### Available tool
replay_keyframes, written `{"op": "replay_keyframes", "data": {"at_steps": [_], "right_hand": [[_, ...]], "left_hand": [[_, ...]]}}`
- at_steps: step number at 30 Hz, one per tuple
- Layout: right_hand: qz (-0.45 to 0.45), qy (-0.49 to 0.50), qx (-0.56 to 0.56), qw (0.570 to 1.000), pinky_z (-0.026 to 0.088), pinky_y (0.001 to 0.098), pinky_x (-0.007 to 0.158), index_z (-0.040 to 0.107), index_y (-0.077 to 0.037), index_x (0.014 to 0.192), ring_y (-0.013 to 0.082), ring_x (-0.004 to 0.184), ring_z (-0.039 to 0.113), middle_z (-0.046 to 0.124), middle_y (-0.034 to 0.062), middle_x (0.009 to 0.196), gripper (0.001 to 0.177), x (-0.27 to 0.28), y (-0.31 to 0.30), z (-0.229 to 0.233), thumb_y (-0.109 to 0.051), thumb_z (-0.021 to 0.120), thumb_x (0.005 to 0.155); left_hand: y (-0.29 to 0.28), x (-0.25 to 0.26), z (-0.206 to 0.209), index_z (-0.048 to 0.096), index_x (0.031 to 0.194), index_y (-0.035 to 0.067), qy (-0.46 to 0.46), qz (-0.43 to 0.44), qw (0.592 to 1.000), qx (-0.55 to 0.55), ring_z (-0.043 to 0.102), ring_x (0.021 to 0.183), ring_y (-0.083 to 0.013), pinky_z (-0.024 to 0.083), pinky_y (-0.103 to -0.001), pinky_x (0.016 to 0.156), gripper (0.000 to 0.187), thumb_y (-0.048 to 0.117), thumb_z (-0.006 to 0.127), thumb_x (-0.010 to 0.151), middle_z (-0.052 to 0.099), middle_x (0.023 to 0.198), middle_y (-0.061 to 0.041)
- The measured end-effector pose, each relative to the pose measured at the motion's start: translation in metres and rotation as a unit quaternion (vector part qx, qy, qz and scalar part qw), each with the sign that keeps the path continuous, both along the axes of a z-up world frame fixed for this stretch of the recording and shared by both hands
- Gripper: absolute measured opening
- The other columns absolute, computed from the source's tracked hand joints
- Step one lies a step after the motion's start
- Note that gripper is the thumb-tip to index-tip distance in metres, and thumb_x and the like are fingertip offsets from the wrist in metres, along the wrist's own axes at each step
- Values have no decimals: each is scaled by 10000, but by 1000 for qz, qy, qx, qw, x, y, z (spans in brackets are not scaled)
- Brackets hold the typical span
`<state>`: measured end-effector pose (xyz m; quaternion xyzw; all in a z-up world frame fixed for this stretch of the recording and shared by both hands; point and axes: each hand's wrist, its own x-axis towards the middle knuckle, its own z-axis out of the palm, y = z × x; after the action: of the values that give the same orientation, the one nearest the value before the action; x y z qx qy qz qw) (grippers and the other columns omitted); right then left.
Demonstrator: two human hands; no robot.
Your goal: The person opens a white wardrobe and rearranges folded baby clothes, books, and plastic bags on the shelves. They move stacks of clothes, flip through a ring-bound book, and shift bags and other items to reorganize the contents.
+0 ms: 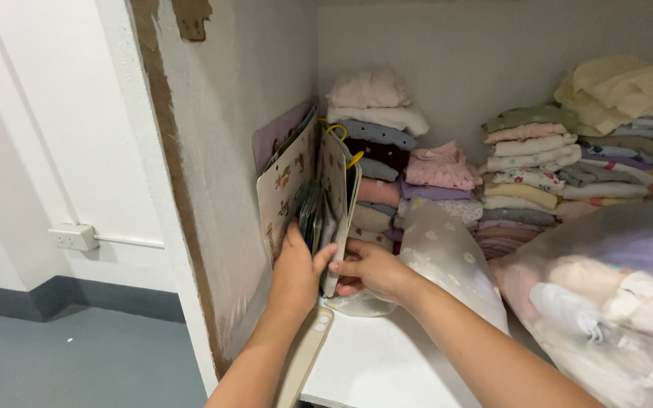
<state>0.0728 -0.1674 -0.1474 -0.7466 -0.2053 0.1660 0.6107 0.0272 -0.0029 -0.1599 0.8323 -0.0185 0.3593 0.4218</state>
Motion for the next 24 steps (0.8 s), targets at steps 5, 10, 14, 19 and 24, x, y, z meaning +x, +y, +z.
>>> {"op": "replay_keyframes", "data": {"at_steps": [5, 10, 14, 19, 24], "right_hand": [[8, -10, 5, 1000, 612, 276, 675, 522, -57, 1445, 157, 739, 696, 709, 109, 978, 532, -1, 2, -2, -150, 673, 943], [-18, -76, -28, 997, 611, 282, 664, 479, -63, 1462, 160, 757, 707, 729, 105, 1034, 575, -10, 11, -7, -177, 646, 924], [-11, -141, 6, 990, 584, 311, 786, 447, -82, 1468, 160, 964, 677, 678, 75, 1200, 626, -11, 29, -12, -187, 690, 901], [74, -244, 67, 965, 506, 293, 1026, 549, -29, 1429, 140, 1262, 611, 669, 61, 1383, 458, -2, 51, -26, -220, 601, 1016], [41, -71, 111, 991, 400, 477, 781, 525, 8, 1422, 313, 983, 476, 583, 172, 1113, 456, -14, 56, -25, -167, 642, 1018]], "left_hand": [[1, 24, -12, 397, 1396, -29, 6, 91, 994, 65, 673, 987, -476, 527, -539, 885, 703, 263, 729, 849, 685, 1097, -293], [-13, 26, 17, 371, 1474, -42, 73, 145, 979, 125, 733, 807, -424, 592, -536, 761, 687, 184, 648, 888, 736, 895, -240], [-22, -28, 54, 533, 1237, 2, 74, 123, 980, 139, 637, 1115, -407, 523, -500, 962, 435, 368, 591, 1009, 671, 1145, -229], [-28, -83, 76, 298, 1483, -117, -214, 208, 943, 149, 349, 1383, -450, 329, -535, 1126, 841, 192, 689, 806, 293, 1559, -295], [-31, -78, 79, 166, 1587, -82, -176, 108, 978, -2, 427, 1362, -452, 386, -516, 1112, 964, 181, 684, 817, 259, 1586, -271]]}}
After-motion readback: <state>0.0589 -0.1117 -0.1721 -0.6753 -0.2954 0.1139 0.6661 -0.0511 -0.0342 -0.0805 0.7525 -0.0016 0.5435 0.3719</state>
